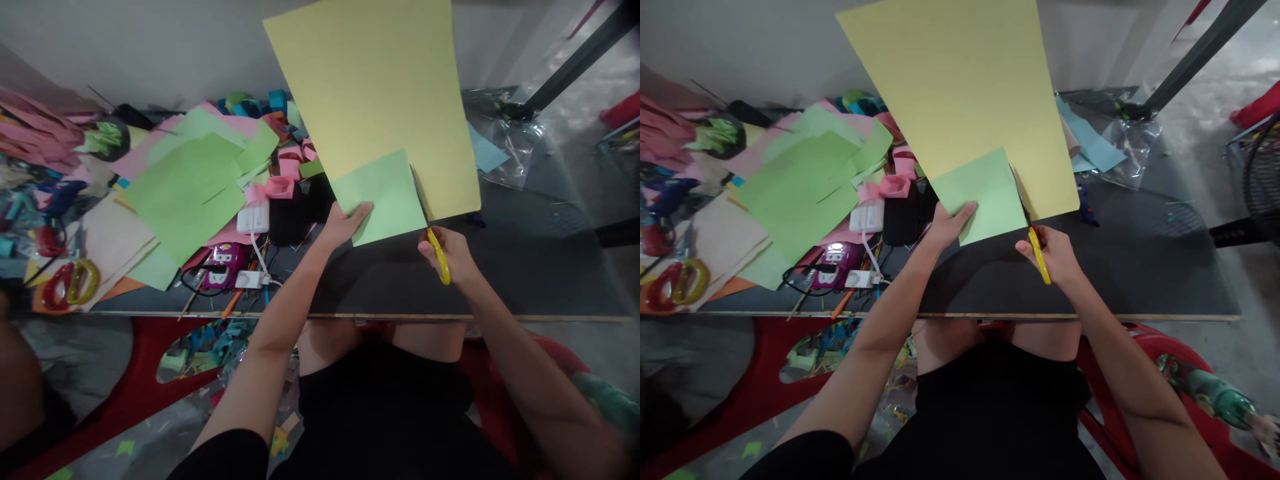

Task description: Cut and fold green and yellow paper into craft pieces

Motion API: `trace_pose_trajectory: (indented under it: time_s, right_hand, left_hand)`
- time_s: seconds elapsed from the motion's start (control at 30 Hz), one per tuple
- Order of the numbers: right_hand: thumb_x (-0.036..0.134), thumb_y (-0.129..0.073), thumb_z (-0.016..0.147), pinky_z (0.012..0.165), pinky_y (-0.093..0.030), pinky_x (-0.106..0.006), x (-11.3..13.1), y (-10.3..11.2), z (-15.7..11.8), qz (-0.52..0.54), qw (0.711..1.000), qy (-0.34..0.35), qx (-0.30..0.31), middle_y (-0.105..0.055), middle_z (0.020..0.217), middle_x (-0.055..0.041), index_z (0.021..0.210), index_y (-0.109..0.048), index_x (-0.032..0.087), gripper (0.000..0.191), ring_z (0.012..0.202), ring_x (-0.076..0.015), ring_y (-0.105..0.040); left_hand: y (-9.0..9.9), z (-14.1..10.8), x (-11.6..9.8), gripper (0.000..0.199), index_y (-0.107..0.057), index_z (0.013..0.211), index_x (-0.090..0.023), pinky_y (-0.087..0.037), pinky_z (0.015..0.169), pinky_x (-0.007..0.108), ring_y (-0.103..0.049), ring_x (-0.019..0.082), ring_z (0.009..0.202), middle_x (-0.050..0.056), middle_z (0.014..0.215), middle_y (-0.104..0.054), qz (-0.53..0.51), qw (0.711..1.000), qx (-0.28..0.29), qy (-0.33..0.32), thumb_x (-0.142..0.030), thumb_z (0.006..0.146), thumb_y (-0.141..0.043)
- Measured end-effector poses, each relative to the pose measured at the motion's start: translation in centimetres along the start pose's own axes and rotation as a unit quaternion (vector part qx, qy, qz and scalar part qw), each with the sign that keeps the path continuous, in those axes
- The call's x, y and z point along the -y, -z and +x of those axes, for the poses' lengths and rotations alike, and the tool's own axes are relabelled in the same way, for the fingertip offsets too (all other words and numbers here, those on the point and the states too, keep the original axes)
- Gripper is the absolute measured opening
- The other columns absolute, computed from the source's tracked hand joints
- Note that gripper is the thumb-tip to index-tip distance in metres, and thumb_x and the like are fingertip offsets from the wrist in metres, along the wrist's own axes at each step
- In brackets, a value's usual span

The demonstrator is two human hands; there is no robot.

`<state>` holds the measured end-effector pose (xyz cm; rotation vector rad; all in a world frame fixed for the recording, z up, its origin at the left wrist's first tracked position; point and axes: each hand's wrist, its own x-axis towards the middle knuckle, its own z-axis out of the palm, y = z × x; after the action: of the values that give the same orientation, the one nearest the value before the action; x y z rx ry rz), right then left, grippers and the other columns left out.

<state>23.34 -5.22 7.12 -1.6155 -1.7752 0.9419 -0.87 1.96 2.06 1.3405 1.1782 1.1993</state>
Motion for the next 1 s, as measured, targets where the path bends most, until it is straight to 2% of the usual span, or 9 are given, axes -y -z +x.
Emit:
trace_pose_trajectory:
  time_s: [0.23, 0.5, 0.57, 0.67, 0.73, 0.8, 0.93, 1.0]
  right_hand:
    - [0.096, -0.060, 0.062, 0.043, -0.036, -0.027, 0.1, -0.3, 0.2, 0.081, 0.997, -0.009, 0.000, -0.050, 0.062, -0.0012, 0.073, -0.058, 0.018, 0.079, 0.053, -0.0121, -0.046]
    - [0.097, -0.063, 0.059, 0.040, -0.037, -0.025, 0.2, 0.4, 0.1, 0.195, 0.974, -0.081, 0.083, -0.050, 0.063, 0.0016, 0.084, -0.061, 0.017, 0.083, 0.046, -0.0089, -0.044]
    - [0.096, -0.062, 0.060, 0.042, -0.037, -0.025, 0.1, 0.7, 0.3, 0.187, 0.976, -0.068, 0.088, -0.053, 0.066, -0.0002, 0.087, -0.063, 0.017, 0.084, 0.048, -0.0095, -0.044]
    - [0.093, -0.066, 0.061, 0.050, -0.042, -0.027, -0.4, 0.7, 0.7, 0.140, 0.988, -0.015, 0.064, -0.060, 0.077, -0.0046, 0.092, -0.067, 0.019, 0.080, 0.062, -0.0140, -0.053]
    - [0.092, -0.066, 0.062, 0.053, -0.043, -0.028, -0.7, 0.5, 0.8, 0.138, 0.989, -0.002, 0.057, -0.059, 0.078, -0.0041, 0.094, -0.066, 0.021, 0.078, 0.066, -0.0149, -0.053]
    - [0.095, -0.060, 0.065, 0.052, -0.042, -0.029, -0.8, 0.2, 0.8, 0.176, 0.981, -0.014, 0.086, -0.054, 0.072, -0.0015, 0.093, -0.064, 0.022, 0.079, 0.060, -0.0136, -0.050]
    - [0.104, -0.039, 0.066, 0.050, -0.045, -0.031, -0.5, 0.0, 0.9, 0.255, 0.942, -0.055, 0.210, -0.053, 0.067, -0.0017, 0.089, -0.063, 0.021, 0.089, 0.053, -0.0146, -0.053]
    - [0.105, -0.033, 0.066, 0.048, -0.045, -0.032, -0.2, 0.1, 0.9, 0.251, 0.944, -0.053, 0.209, -0.054, 0.064, -0.0025, 0.083, -0.061, 0.021, 0.091, 0.052, -0.0154, -0.055]
  left_hand:
    - [-0.2, -0.2, -0.1, 0.044, -0.072, 0.111, -0.016, -0.052, 0.112, 0.049, -0.069, 0.032, 0.122, 0.015, 0.121, -0.076, -0.011, 1.000, 0.007, -0.007, -0.050, 0.084, -0.071]
    - [-0.3, 0.1, 0.6, 0.047, -0.071, 0.109, -0.016, -0.053, 0.110, 0.051, -0.069, 0.035, 0.121, 0.016, 0.120, -0.076, -0.032, 0.999, -0.013, 0.014, -0.052, 0.079, -0.075]
    - [-0.4, 0.3, 0.8, 0.045, -0.072, 0.108, -0.017, -0.053, 0.110, 0.052, -0.070, 0.035, 0.120, 0.015, 0.120, -0.076, -0.034, 0.999, -0.018, 0.017, -0.052, 0.079, -0.076]
    - [-0.4, 0.4, 1.1, 0.042, -0.072, 0.106, -0.019, -0.053, 0.110, 0.051, -0.069, 0.034, 0.122, 0.013, 0.119, -0.077, -0.041, 0.999, -0.015, 0.018, -0.052, 0.079, -0.075]
    - [-0.4, 0.4, 1.2, 0.043, -0.072, 0.107, -0.018, -0.053, 0.111, 0.050, -0.068, 0.034, 0.123, 0.013, 0.119, -0.077, -0.050, 0.999, -0.011, 0.015, -0.051, 0.079, -0.076]
    - [-0.4, 0.3, 1.2, 0.045, -0.072, 0.109, -0.017, -0.053, 0.111, 0.050, -0.068, 0.034, 0.124, 0.014, 0.121, -0.076, -0.065, 0.998, -0.008, 0.019, -0.050, 0.078, -0.077]
    - [-0.7, 0.0, 1.1, 0.048, -0.071, 0.109, -0.014, -0.053, 0.111, 0.053, -0.068, 0.036, 0.123, 0.017, 0.122, -0.074, -0.117, 0.992, 0.009, 0.051, -0.047, 0.076, -0.081]
    - [-0.8, -0.3, 0.7, 0.048, -0.071, 0.108, -0.012, -0.053, 0.111, 0.054, -0.069, 0.036, 0.120, 0.018, 0.119, -0.074, -0.131, 0.989, 0.016, 0.067, -0.045, 0.075, -0.082]
